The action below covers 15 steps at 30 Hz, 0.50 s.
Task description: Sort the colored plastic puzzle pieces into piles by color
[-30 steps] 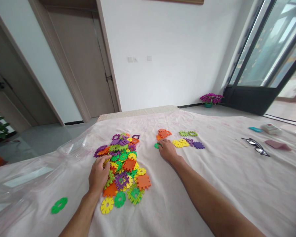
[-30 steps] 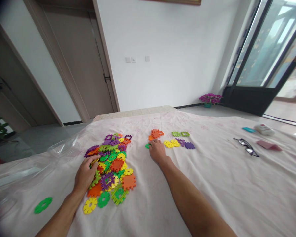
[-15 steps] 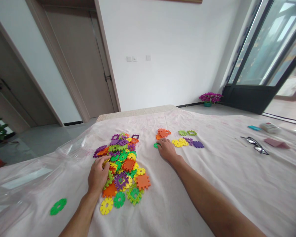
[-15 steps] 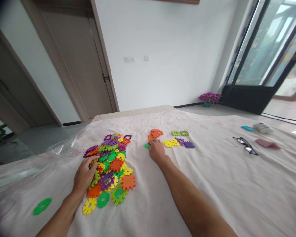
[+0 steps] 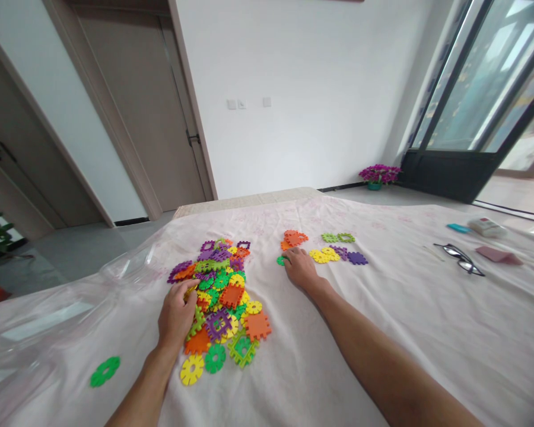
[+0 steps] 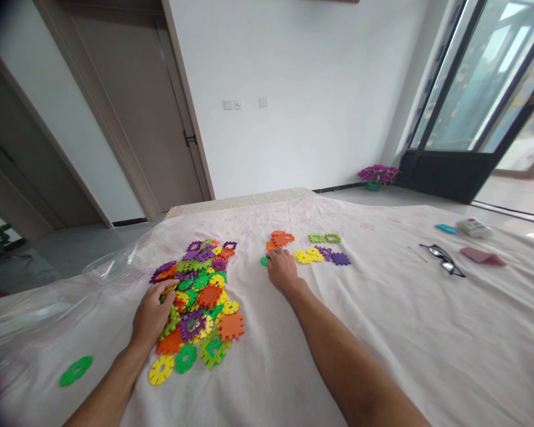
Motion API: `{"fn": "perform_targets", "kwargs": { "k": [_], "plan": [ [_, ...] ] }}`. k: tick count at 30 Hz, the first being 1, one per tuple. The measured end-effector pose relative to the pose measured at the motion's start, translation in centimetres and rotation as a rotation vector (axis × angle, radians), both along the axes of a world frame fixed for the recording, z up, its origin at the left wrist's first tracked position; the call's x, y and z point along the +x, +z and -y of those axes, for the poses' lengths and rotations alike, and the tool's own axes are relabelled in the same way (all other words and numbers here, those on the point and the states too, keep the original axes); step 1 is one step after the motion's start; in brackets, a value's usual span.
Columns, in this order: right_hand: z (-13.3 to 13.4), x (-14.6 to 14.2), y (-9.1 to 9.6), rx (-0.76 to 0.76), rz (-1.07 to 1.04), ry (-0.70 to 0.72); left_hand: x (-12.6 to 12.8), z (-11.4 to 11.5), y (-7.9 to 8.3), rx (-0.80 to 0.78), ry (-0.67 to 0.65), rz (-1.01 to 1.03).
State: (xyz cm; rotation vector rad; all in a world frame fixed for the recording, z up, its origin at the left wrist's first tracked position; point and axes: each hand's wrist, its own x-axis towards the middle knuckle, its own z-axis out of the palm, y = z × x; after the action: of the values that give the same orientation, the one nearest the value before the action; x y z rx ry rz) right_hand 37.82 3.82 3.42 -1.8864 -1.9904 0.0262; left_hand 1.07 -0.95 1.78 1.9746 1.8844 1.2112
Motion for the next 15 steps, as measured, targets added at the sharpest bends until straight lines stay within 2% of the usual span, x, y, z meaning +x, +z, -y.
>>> {"fn": "perform_targets", "kwargs": {
  "k": [15],
  "plan": [
    [0.14,-0.16,0.15,-0.017,0.016,-0.003,0.01,-0.05,-0.11,0.016,-0.008,0.006]
  ]
}}
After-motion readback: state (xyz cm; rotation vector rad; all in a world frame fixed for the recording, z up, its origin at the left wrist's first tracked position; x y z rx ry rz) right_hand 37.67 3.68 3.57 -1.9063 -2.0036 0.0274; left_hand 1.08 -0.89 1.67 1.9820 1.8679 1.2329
